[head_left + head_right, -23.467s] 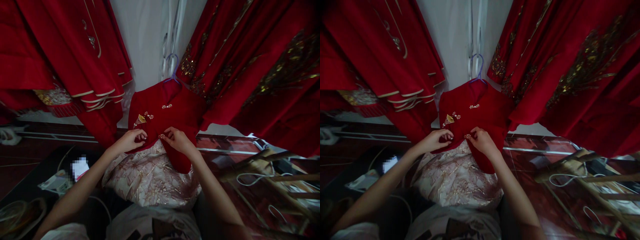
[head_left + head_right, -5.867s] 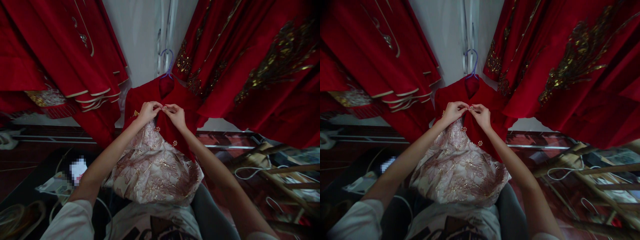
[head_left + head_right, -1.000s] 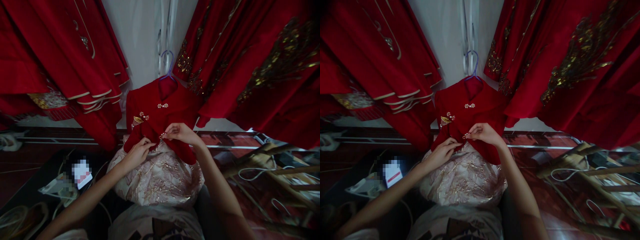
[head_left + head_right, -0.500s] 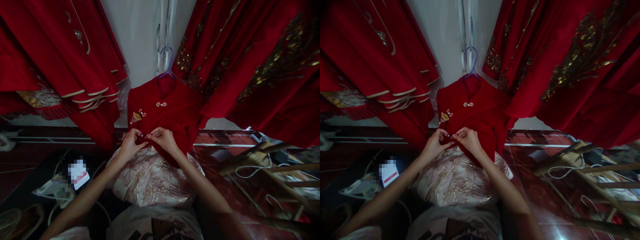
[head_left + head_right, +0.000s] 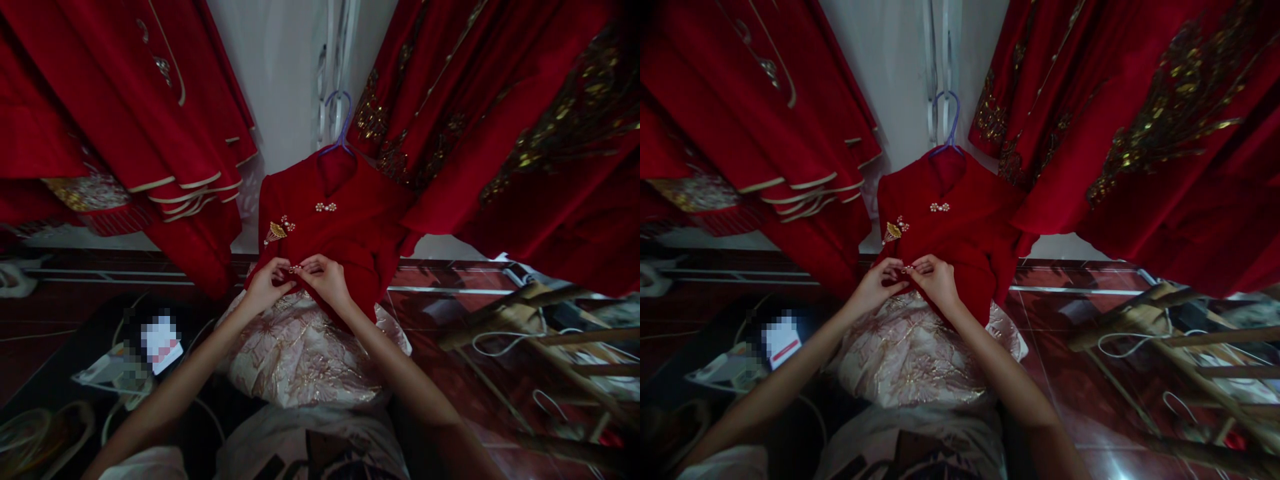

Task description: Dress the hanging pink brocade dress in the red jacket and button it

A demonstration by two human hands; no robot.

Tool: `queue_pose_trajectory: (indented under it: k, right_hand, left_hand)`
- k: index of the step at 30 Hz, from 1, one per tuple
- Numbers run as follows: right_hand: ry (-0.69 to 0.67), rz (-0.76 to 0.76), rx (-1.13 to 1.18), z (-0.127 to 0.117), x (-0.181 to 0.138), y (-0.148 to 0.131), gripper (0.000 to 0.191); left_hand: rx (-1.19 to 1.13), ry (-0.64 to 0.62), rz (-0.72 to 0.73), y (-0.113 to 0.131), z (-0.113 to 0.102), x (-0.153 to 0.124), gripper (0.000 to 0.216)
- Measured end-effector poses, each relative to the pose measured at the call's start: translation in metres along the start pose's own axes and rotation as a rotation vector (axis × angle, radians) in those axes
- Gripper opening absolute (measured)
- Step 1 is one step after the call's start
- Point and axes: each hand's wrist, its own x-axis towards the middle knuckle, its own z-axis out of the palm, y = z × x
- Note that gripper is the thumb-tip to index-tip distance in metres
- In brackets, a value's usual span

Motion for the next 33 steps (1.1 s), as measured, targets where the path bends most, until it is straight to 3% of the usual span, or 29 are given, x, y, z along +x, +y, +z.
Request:
queue_pose_trajectory:
  k: [14,19,28,33]
  right_hand:
    - [0.027,-0.021,0.012,0.005,0.009,0.0,0.015]
    - [0.03,-0.04,0.028,0.005,0.0,0.001,0.016]
    - [0.042,-0.047,0.019,0.001,-0.003,-0.004,0.014]
    - [0.024,-0.044,0.0,-0.003,-0.003,-0.006,0.012]
  left_hand:
    - [-0.357,0.072,-0.17,0.004,-0.001,0.006,0.036]
    - [-0.336,0.125,-0.16,0.001,0.003,0.006,0.037]
    - [-0.17,0.067,-0.055,0.011,-0.009,0.003,0.024]
    - [-0.09,0.059,0.01,0.013,-0.004,0.003,0.018]
